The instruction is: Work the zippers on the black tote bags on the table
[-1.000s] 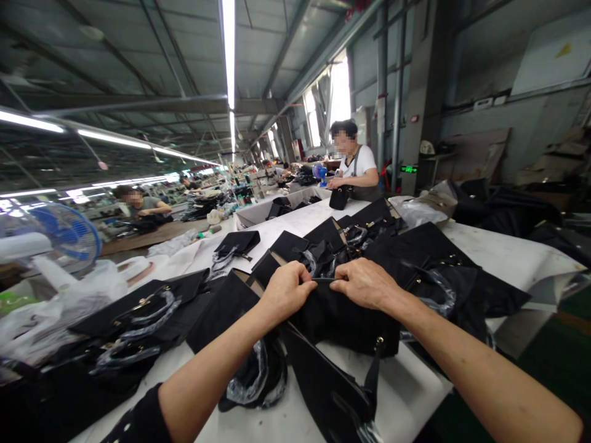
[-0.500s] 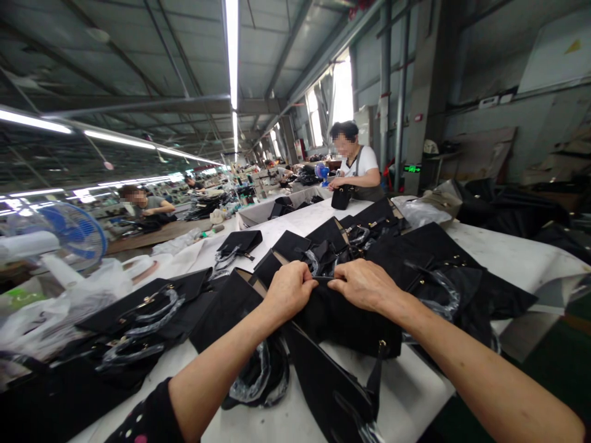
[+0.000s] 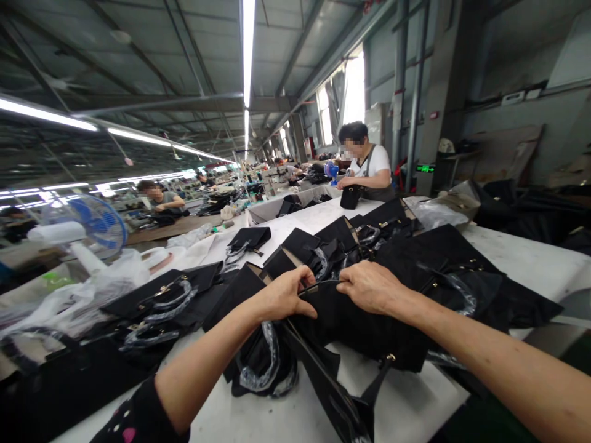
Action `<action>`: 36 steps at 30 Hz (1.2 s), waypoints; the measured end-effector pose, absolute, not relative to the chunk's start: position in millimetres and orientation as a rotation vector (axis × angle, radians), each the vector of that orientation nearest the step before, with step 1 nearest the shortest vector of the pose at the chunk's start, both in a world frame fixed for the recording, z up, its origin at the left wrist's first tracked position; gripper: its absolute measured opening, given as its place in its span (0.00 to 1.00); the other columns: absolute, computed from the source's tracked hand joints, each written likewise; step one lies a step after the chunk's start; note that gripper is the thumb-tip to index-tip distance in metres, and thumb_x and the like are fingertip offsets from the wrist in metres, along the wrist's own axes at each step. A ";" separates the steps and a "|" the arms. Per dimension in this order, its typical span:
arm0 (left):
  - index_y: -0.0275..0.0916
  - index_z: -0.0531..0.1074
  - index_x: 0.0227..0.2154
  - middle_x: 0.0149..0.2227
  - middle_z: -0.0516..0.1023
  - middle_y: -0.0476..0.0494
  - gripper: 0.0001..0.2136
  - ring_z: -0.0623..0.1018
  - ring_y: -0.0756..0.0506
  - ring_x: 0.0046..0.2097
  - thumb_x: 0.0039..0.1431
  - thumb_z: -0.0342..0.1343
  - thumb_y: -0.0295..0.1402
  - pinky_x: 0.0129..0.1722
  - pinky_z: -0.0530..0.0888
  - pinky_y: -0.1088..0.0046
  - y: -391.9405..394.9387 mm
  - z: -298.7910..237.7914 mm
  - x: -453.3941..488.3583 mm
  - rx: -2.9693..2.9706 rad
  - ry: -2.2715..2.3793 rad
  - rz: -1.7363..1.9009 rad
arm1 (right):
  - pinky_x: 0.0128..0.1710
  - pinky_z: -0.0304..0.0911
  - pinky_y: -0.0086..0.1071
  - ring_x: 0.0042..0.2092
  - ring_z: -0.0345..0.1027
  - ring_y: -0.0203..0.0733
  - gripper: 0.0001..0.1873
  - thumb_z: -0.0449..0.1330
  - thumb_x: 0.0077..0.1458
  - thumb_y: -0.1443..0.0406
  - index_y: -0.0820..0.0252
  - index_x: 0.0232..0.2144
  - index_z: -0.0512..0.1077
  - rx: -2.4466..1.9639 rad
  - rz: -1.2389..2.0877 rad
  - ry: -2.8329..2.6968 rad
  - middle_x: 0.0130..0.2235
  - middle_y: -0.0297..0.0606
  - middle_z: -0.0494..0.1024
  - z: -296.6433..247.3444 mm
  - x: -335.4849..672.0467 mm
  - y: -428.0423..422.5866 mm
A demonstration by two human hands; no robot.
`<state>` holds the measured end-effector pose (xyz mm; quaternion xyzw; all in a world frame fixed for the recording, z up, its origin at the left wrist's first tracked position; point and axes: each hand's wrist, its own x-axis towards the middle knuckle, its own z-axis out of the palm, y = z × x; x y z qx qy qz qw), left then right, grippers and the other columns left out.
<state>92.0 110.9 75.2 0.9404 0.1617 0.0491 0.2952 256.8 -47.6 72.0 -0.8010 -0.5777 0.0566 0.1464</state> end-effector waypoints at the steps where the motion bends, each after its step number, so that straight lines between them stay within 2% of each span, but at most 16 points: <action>1: 0.41 0.66 0.35 0.34 0.71 0.54 0.25 0.70 0.49 0.34 0.33 0.73 0.35 0.31 0.64 0.75 111.9 74.3 92.2 2.481 0.403 0.164 | 0.27 0.45 0.32 0.25 0.57 0.35 0.15 0.54 0.57 0.60 0.58 0.19 0.64 -2.307 0.146 -1.649 0.22 0.31 0.67 70.5 256.6 -46.4; 6: 0.38 0.69 0.31 0.28 0.70 0.55 0.18 0.68 0.52 0.30 0.40 0.70 0.37 0.30 0.65 0.76 118.2 62.3 91.8 2.258 0.360 0.317 | 0.27 0.46 0.32 0.25 0.58 0.35 0.16 0.53 0.57 0.59 0.58 0.19 0.64 -2.242 0.127 -1.653 0.22 0.32 0.67 62.7 256.8 -43.5; 11: 0.37 0.70 0.29 0.25 0.70 0.54 0.11 0.69 0.52 0.28 0.45 0.66 0.32 0.29 0.65 0.76 120.6 54.4 94.3 2.195 0.386 0.336 | 0.27 0.48 0.32 0.27 0.60 0.36 0.15 0.54 0.56 0.59 0.57 0.20 0.66 -2.199 0.158 -1.613 0.22 0.31 0.68 63.1 259.5 -43.4; 15: 0.38 0.70 0.29 0.26 0.71 0.54 0.11 0.69 0.52 0.29 0.43 0.67 0.32 0.29 0.65 0.76 120.5 53.9 97.0 2.266 0.420 0.367 | 0.30 0.53 0.31 0.30 0.65 0.36 0.06 0.57 0.53 0.60 0.54 0.30 0.74 -2.059 0.304 -1.585 0.27 0.28 0.74 60.9 265.0 -33.4; 17: 0.38 0.71 0.29 0.27 0.71 0.54 0.12 0.69 0.51 0.30 0.43 0.67 0.31 0.30 0.65 0.76 119.5 54.8 97.4 2.289 0.430 0.366 | 0.31 0.55 0.31 0.31 0.67 0.37 0.07 0.58 0.52 0.60 0.54 0.33 0.75 -1.970 0.358 -1.605 0.29 0.28 0.75 58.2 266.4 -25.2; 22: 0.38 0.71 0.30 0.28 0.71 0.54 0.12 0.69 0.51 0.31 0.41 0.67 0.27 0.30 0.65 0.76 115.2 59.0 97.1 2.344 0.439 0.325 | 0.30 0.56 0.30 0.32 0.67 0.37 0.06 0.60 0.49 0.62 0.57 0.30 0.76 -1.837 0.413 -1.608 0.28 0.29 0.75 55.9 261.4 -7.3; 29: 0.39 0.70 0.31 0.27 0.70 0.55 0.15 0.69 0.51 0.30 0.38 0.67 0.27 0.28 0.63 0.77 119.6 58.5 95.5 2.348 0.439 0.244 | 0.31 0.58 0.29 0.31 0.67 0.37 0.07 0.61 0.47 0.62 0.58 0.30 0.76 -1.777 0.504 -1.566 0.28 0.30 0.76 54.8 259.1 -2.7; 36: 0.39 0.70 0.28 0.26 0.70 0.55 0.11 0.69 0.50 0.30 0.39 0.65 0.26 0.25 0.60 0.77 121.9 58.5 96.6 2.470 0.534 0.182 | 0.30 0.56 0.29 0.30 0.67 0.36 0.06 0.61 0.49 0.64 0.57 0.31 0.75 -1.808 0.472 -1.591 0.26 0.29 0.74 54.0 258.5 -2.6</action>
